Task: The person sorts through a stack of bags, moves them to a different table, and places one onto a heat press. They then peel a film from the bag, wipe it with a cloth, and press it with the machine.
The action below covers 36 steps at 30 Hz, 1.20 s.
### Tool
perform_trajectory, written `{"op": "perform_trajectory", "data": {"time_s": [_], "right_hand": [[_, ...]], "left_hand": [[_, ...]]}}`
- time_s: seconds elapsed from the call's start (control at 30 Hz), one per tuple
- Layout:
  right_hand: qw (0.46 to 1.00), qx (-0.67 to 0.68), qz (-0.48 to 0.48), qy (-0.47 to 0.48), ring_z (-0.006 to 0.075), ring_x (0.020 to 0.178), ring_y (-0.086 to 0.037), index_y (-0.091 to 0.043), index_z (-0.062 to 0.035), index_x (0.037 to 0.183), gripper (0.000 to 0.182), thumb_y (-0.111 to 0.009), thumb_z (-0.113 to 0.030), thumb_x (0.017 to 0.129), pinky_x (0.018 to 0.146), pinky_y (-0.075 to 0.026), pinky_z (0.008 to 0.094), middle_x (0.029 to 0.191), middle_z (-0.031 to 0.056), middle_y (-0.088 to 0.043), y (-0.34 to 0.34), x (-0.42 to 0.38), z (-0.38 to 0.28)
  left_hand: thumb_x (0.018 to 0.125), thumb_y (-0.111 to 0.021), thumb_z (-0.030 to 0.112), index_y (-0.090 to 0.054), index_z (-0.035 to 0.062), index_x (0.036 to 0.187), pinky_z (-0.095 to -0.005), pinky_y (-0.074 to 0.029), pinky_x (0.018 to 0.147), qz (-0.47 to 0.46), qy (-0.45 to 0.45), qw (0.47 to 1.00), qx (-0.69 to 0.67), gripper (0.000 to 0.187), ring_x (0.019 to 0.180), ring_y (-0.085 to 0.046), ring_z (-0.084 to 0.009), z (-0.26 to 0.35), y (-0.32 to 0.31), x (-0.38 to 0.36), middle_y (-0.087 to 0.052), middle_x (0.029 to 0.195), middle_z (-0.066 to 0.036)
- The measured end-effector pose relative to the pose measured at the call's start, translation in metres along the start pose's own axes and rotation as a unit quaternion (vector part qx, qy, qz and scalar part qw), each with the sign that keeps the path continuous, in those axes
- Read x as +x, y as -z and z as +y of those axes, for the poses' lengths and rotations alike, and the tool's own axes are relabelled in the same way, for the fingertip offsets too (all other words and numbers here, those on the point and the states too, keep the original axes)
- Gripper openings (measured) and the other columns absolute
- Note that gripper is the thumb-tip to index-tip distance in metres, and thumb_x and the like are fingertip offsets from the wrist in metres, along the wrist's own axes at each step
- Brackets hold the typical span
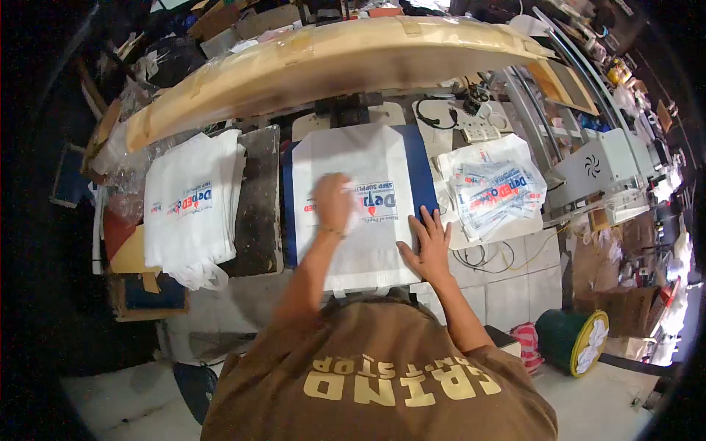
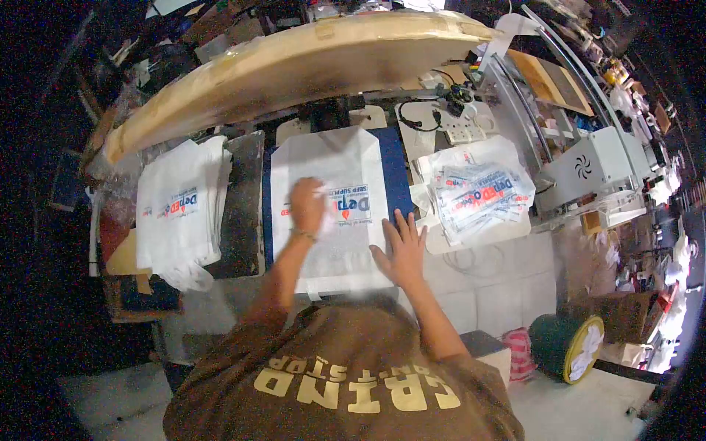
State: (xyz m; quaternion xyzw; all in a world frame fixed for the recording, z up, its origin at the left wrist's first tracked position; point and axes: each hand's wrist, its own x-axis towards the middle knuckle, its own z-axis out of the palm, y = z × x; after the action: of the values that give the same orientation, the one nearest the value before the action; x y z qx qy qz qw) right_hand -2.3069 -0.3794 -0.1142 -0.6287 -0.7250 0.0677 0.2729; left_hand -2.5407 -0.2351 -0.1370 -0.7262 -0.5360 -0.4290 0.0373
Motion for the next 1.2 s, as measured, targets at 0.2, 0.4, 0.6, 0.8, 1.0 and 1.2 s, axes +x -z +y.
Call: {"op": "perform_trajectory", "data": {"time_s": [0.2, 0.4, 0.6, 0.8, 1.0, 1.2], "right_hand": [[0.965, 0.261, 0.006, 0.028, 0.0425, 0.137, -0.041, -0.042, -0.0114, 0.15, 0.095, -0.086, -0.029, 0.068, 0.113, -0.033, 0.0516, 0.154, 0.0207, -0.04, 0.019, 0.027, -0.054], [0.978, 0.188, -0.034, 0.086, 0.0375, 0.109, -0.054, -0.059, -0.0069, 0.119, 0.053, -0.07, -0.006, 0.067, 0.093, -0.044, 0.0455, 0.118, 0.0152, -0.06, 0.015, 0.015, -0.015], [0.969, 0.233, -0.026, 0.081, 0.0363, 0.087, -0.053, -0.057, -0.008, 0.09, 0.027, -0.061, -0.009, 0.064, 0.08, -0.042, 0.0443, 0.094, 0.0131, -0.061, 0.008, -0.006, -0.012], [0.958, 0.281, 0.022, 0.049, 0.0325, 0.093, -0.055, -0.055, -0.0042, 0.091, 0.029, -0.063, -0.007, 0.064, 0.086, -0.044, 0.0385, 0.098, 0.0138, -0.063, -0.008, -0.012, -0.006], [0.957, 0.285, 0.03, 0.036, 0.0359, 0.09, -0.057, -0.056, -0.0057, 0.089, 0.028, -0.06, -0.011, 0.062, 0.083, -0.045, 0.0434, 0.096, 0.015, -0.063, -0.014, -0.013, -0.003], [0.959, 0.282, 0.029, 0.029, 0.0364, 0.09, -0.057, -0.055, -0.0051, 0.088, 0.029, -0.06, -0.012, 0.061, 0.082, -0.046, 0.0442, 0.096, 0.0154, -0.063, -0.009, -0.009, -0.007]], "left_hand": [[0.077, -0.079, 0.008, -0.067, 0.0036, 0.096, -0.0413, -0.052, 0.084, -0.171, 0.054, 0.973, -0.147, 0.023, 0.096, -0.063, -0.0357, 0.06, 0.038, -0.039, -0.067, 0.104, -0.014], [0.081, -0.08, 0.016, -0.069, 0.0019, 0.108, -0.0433, -0.054, 0.087, -0.264, 0.169, 0.899, -0.307, 0.033, 0.097, -0.067, -0.0314, 0.028, 0.088, -0.024, -0.063, 0.126, -0.018], [0.077, -0.079, 0.013, -0.069, 0.0017, 0.108, -0.0454, -0.046, 0.086, -0.09, 0.063, 0.993, 0.034, 0.034, 0.096, -0.058, -0.0366, -0.068, 0.092, -0.022, -0.06, 0.109, -0.017], [0.078, -0.073, 0.007, -0.067, 0.0053, 0.091, -0.0453, -0.045, 0.083, -0.083, 0.054, 0.995, -0.02, 0.014, 0.092, -0.057, -0.0342, -0.067, 0.092, -0.022, -0.061, 0.095, -0.012], [0.078, -0.07, 0.006, -0.065, 0.0089, 0.081, -0.043, -0.043, 0.077, -0.061, -0.057, 0.996, 0.025, 0.006, 0.086, -0.058, -0.0281, -0.013, 0.097, -0.052, -0.061, 0.088, -0.006], [0.074, -0.07, 0.005, -0.067, 0.0104, 0.082, -0.0414, -0.042, 0.075, -0.061, -0.08, 0.995, -0.006, 0.01, 0.085, -0.057, -0.025, 0.011, 0.101, -0.059, -0.061, 0.086, -0.003]]}}
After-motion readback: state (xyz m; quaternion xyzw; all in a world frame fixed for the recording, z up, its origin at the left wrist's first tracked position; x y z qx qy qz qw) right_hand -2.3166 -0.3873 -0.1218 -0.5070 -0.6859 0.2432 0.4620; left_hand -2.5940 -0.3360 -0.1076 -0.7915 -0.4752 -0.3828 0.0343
